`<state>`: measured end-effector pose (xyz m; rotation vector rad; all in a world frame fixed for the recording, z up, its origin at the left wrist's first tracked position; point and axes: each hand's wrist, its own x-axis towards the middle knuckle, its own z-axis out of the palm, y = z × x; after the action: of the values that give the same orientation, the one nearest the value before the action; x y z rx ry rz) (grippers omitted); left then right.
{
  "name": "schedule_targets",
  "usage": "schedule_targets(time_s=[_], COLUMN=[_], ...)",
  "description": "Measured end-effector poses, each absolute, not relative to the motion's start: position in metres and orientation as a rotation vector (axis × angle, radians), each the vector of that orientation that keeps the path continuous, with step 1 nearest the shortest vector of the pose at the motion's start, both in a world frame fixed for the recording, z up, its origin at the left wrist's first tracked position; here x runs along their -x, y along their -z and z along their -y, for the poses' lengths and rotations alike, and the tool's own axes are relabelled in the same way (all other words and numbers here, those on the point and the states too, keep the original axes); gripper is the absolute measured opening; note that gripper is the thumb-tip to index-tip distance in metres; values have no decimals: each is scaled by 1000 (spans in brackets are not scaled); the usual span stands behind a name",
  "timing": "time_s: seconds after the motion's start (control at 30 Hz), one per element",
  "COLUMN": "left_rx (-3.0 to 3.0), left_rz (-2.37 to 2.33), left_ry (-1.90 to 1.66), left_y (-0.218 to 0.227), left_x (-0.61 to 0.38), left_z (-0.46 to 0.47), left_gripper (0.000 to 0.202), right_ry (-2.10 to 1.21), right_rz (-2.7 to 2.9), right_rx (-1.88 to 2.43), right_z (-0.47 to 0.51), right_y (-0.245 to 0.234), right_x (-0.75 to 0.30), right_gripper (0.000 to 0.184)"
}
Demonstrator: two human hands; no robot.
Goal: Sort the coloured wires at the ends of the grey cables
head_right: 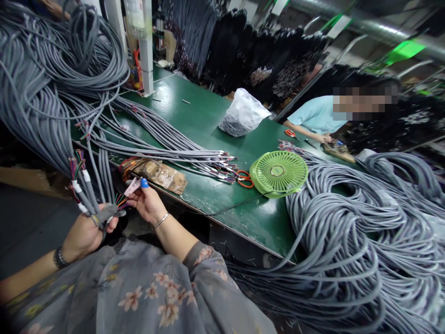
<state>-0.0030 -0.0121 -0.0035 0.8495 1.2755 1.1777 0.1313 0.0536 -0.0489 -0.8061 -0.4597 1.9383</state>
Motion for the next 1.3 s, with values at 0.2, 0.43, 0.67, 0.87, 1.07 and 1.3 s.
schedule_targets(time_s=[0.2, 0.43, 0.67, 0.87, 1.07, 1.3], left_rx=[-828, -784, -755, -743, -703, -767], left_rz=[-1254, -1258, -1247, -1283, -1334, -1302], left_ry=[-1197, -1220, -1231, -1213, -1211, -1217], left_y=[4, 7, 7, 11, 7, 11], left_x=[2, 0, 0, -1, -4, 0], left_z=[12, 7, 5, 4, 4, 8], left_gripper=[29, 28, 27, 30, 27, 26], right_ry=[-1882, -1847, -1543, -1847, -1839, -1961], right_rz=[515, 583, 713, 500, 400, 431], right_rx=[826, 861, 985, 804, 782, 775], right_z=[-51, -52, -52, -56, -57, -55], right_y=[53, 55, 66, 59, 62, 53], right_x=[-131, -130, -129, -125, -121, -127], right_gripper=[35, 38, 46, 47, 37, 48])
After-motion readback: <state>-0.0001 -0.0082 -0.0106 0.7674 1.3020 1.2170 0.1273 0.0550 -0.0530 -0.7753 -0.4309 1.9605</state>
